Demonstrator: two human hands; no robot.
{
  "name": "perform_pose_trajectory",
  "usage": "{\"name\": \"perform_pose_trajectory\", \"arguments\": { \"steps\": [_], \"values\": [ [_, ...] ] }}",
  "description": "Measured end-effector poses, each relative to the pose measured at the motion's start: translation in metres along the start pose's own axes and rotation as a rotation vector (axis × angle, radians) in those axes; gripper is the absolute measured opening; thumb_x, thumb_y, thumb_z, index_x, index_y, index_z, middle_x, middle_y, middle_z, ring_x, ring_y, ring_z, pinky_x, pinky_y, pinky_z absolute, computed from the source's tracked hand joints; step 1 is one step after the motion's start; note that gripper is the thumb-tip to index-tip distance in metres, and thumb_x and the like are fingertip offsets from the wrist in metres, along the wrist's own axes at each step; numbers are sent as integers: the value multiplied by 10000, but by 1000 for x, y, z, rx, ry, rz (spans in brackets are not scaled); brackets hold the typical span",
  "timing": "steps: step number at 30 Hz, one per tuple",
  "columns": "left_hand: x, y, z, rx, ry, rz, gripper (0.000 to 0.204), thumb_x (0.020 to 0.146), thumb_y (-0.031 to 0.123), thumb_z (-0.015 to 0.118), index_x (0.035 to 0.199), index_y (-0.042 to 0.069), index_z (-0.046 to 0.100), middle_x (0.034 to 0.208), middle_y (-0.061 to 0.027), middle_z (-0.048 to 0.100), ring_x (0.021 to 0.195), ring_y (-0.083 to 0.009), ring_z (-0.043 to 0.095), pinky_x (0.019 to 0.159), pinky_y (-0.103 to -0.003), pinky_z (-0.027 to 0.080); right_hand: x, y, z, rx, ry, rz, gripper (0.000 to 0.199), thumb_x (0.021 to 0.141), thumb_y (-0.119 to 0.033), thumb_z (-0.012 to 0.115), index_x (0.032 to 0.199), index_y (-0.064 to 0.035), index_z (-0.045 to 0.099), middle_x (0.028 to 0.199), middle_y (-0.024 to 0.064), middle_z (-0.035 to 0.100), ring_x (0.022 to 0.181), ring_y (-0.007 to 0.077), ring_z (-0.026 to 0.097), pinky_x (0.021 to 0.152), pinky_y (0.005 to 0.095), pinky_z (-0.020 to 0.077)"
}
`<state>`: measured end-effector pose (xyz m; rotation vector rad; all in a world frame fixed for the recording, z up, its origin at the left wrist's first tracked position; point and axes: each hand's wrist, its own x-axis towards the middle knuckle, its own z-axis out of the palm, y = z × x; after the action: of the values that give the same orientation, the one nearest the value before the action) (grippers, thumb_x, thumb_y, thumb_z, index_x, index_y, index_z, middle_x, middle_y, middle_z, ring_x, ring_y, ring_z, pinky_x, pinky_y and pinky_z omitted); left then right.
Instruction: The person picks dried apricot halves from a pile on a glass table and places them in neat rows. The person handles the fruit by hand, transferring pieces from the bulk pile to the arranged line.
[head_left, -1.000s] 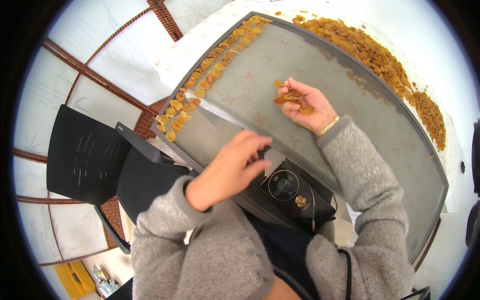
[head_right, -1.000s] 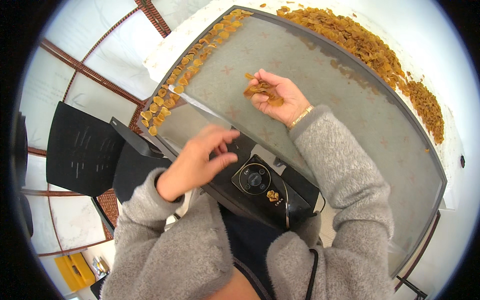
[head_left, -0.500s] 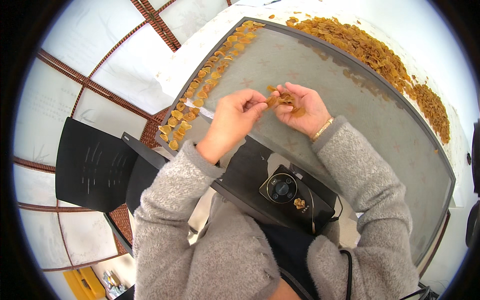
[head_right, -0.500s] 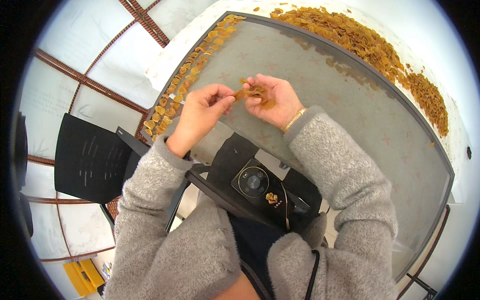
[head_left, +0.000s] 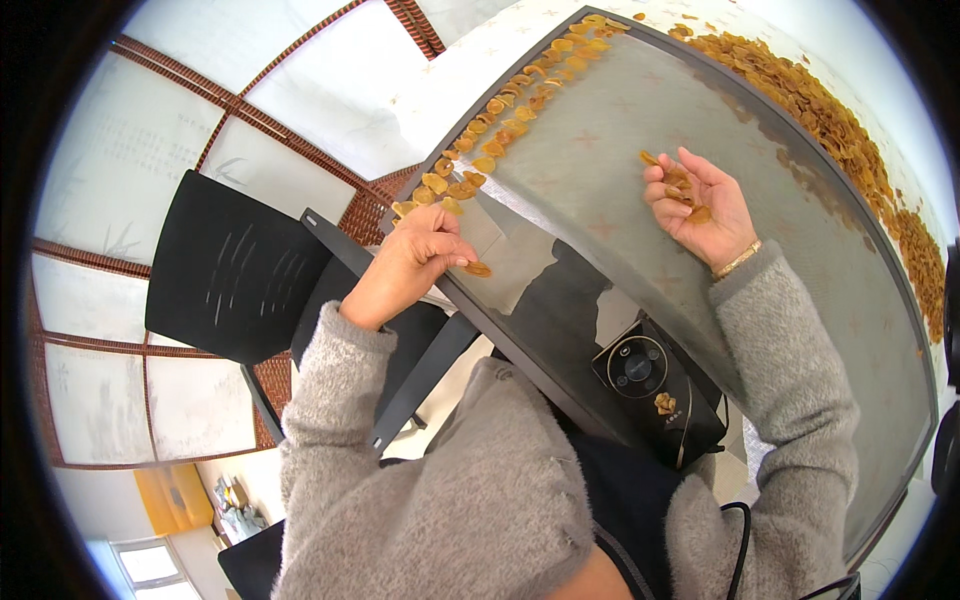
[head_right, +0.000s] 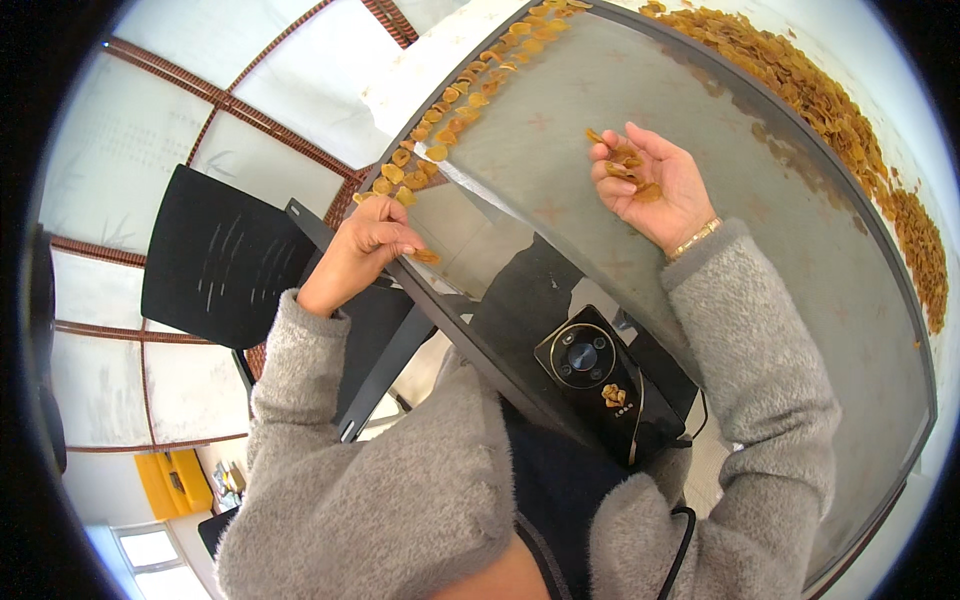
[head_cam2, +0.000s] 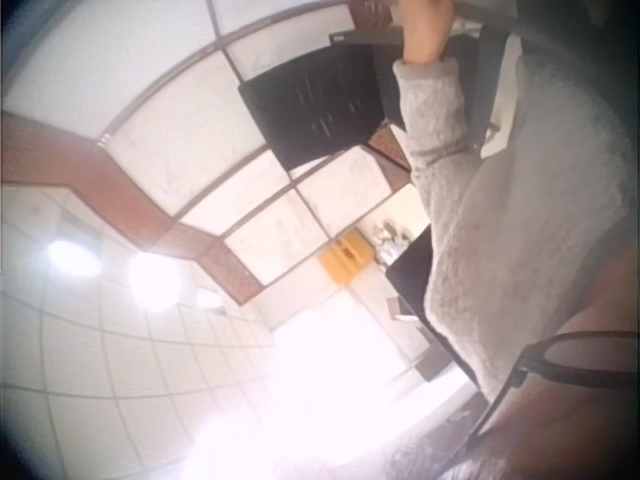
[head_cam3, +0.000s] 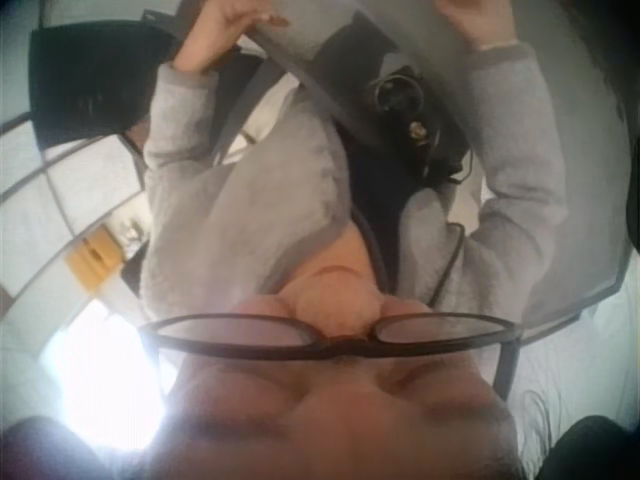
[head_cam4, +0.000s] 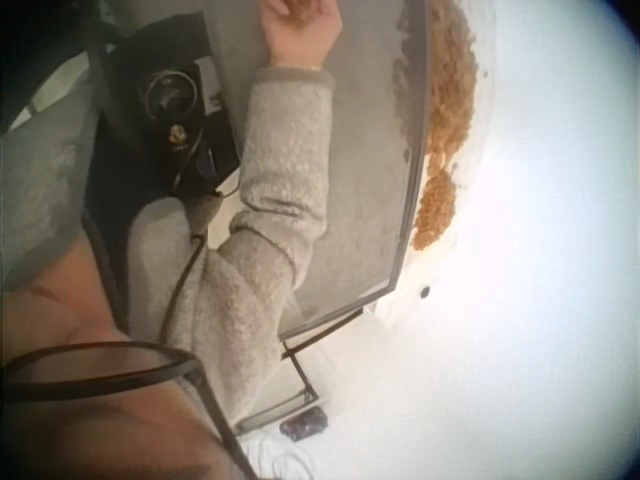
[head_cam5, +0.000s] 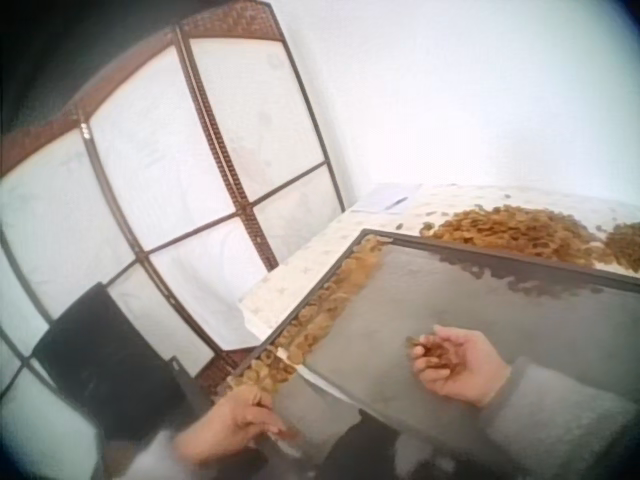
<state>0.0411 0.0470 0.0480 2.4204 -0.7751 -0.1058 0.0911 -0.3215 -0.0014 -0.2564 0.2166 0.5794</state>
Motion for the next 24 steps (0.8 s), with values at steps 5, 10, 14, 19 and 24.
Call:
{"name": "perform_pose_trajectory", "arguments": {
  "steps": [5, 10, 14, 19, 24],
  "values": [
    [-5, -11, -2, 88, 17, 47, 151, 780, 3, 738, 905, 85, 756, 871, -19, 539, 879, -205, 540, 794, -326, 452, 0, 1, 0, -10, 6, -5, 230, 983, -177, 554, 1053, 42, 554, 990, 159, 549, 762, 176, 492, 535, 246, 395],
    [-10, -13, 3, 133, 140, 78, 171, 761, 49, 752, 930, 77, 742, 889, -51, 587, 888, -243, 565, 783, -363, 460, -1, 2, 2, -25, 13, -11, 233, 982, -178, 555, 1052, 44, 557, 984, 156, 540, 759, 169, 486, 536, 245, 394],
    [-16, -5, 16, 61, 238, 119, 187, 753, 58, 754, 938, 60, 723, 915, -70, 618, 891, -269, 578, 773, -379, 461, 1, 0, -3, -37, -19, -14, 232, 979, -177, 559, 1051, 44, 557, 987, 153, 534, 756, 165, 480, 537, 243, 393],
    [-20, 2, 26, 222, 246, 144, 173, 738, 56, 759, 907, 68, 723, 903, -52, 631, 876, -265, 590, 787, -378, 452, -2, 2, 2, -61, 6, -17, 235, 978, -181, 564, 1055, 41, 559, 987, 150, 538, 753, 163, 475, 535, 239, 389],
    [-21, -11, 16, 240, 313, 135, 155, 722, 49, 765, 870, 77, 727, 863, -38, 639, 851, -252, 597, 784, -370, 438, -3, 2, 2, -83, 13, -28, 236, 975, -179, 568, 1055, 43, 562, 984, 150, 545, 752, 159, 474, 534, 235, 389]
  ]
}}
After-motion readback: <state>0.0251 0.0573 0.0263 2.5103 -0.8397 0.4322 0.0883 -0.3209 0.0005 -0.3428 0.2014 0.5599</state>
